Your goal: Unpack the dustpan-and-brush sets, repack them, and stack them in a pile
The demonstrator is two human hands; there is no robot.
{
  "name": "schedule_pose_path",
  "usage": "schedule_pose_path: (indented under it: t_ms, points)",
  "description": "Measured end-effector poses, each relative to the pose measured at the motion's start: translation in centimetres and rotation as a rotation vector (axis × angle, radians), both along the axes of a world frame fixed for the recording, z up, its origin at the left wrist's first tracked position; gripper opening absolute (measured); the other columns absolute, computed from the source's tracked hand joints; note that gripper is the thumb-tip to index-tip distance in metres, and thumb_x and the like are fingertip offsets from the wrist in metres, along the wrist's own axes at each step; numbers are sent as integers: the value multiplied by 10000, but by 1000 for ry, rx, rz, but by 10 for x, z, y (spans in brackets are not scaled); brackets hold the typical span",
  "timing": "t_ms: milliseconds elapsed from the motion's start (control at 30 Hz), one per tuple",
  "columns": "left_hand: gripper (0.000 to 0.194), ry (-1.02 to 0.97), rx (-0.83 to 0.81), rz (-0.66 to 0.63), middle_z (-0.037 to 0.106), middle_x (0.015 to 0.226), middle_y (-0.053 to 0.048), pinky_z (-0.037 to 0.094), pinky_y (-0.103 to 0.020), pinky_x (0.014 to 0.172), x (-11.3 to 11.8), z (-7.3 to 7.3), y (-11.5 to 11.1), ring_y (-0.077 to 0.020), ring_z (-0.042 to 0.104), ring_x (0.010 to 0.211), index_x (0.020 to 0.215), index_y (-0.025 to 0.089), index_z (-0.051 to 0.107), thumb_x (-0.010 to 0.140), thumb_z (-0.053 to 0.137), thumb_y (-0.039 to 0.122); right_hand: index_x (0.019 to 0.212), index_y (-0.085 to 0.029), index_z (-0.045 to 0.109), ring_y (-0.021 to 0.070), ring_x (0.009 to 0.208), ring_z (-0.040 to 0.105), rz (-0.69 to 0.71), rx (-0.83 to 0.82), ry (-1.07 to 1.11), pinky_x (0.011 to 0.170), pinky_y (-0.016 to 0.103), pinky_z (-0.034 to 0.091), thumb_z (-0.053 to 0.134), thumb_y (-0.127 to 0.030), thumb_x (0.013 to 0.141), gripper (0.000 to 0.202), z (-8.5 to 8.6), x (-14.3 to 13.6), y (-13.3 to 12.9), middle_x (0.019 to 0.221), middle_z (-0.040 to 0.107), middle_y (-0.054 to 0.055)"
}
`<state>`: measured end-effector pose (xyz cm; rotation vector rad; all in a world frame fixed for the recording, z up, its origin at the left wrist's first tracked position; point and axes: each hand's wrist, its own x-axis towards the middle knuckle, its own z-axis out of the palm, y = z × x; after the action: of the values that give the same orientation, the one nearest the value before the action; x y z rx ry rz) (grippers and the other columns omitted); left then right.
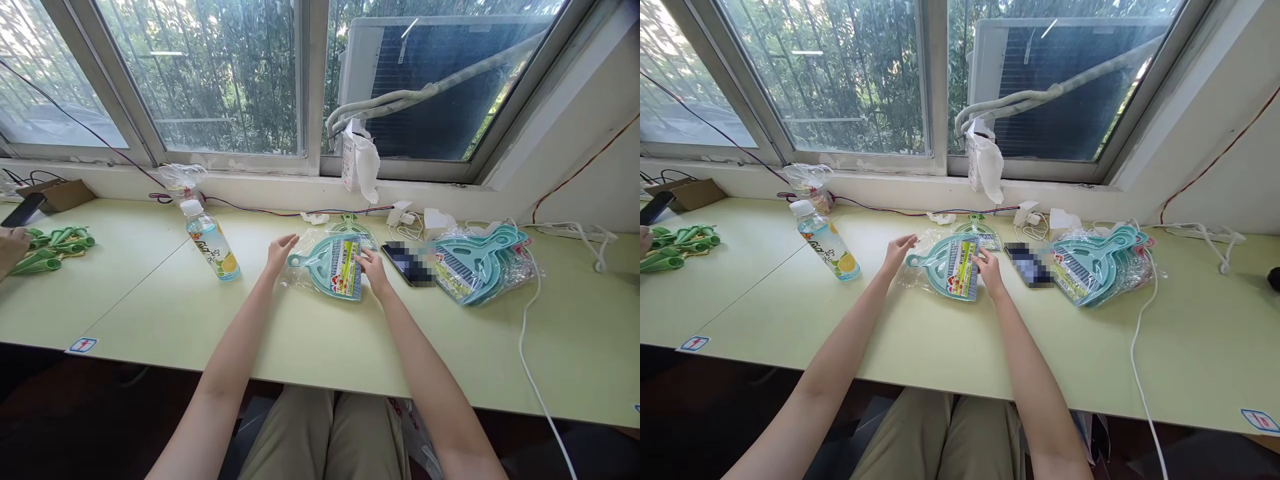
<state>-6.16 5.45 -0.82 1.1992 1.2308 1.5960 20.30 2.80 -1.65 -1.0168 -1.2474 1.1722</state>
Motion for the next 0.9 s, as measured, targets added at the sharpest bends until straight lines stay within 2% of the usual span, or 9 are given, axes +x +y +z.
schedule_pose_path:
  t_ms: [100, 333, 400, 533, 600, 700, 800, 900]
  points:
    - [243, 17, -59, -98, 701, 751, -102, 475, -346, 751, 0, -3, -1, -206, 636, 739, 772, 143, 716, 620, 764, 325, 1090, -186, 625, 181, 638, 636, 36, -23, -16, 562, 303, 496, 685, -429, 654, 503, 0, 1, 0, 741, 701, 13]
    - [167, 29, -65, -67, 697, 729, -94, 484, -328, 719, -9, -2, -1, -182, 633, 687, 721, 148, 709, 647, 745, 294, 1081, -200, 609, 184, 668, 637, 73, -28, -48, 551, 284, 467, 683, -441, 671, 482, 5, -1, -5, 744, 698, 15]
    - [190, 5, -73, -85, 701, 741, -94, 482, -326, 724, -10, 0, -1, -176, 634, 668, 744, 151, 707, 652, 748, 312, 1085, -208, 602, 186, 667, 636, 75, -16, -59, 540, 281, 461, 676, -444, 677, 478, 6, -1, -5, 744, 698, 14]
    - [354, -4, -67, -174, 720, 826, -96, 481, -329, 725, -6, 3, -4, -159, 634, 622, 932, 172, 699, 667, 740, 402, 1070, -214, 603, 176, 675, 628, 81, 8, -85, 505, 256, 438, 659, -413, 686, 436, 7, 0, -5, 804, 707, 24]
    - [361, 37, -55, -196, 715, 781, -102, 484, -332, 686, -2, 3, -4, -157, 620, 584, 897, 151, 706, 660, 742, 421, 1064, -216, 609, 172, 693, 627, 106, 5, -95, 482, 238, 426, 652, -379, 686, 414, 10, 0, -8, 850, 710, 32]
    - [307, 37, -18, -140, 689, 683, -95, 488, -341, 628, -1, 2, -3, -150, 588, 526, 780, 130, 704, 655, 742, 408, 1170, -238, 567, 175, 689, 630, 187, -25, -81, 450, 229, 438, 657, -317, 659, 525, 18, -2, -14, 871, 709, 29]
    - [293, 9, -17, -91, 681, 674, -82, 495, -330, 616, -4, -1, -1, -145, 592, 518, 765, 136, 699, 639, 748, 395, 1305, -282, 461, 164, 659, 620, 278, -26, -63, 422, 225, 454, 653, -267, 629, 702, 27, -2, -22, 875, 700, 5]
    - [296, 20, -51, -79, 685, 705, -70, 491, -298, 600, -10, -4, 2, -136, 604, 514, 771, 147, 696, 627, 751, 400, 1355, -313, 399, 139, 626, 592, 301, -3, -60, 409, 208, 444, 647, -254, 627, 771, 34, -1, -26, 870, 692, -12]
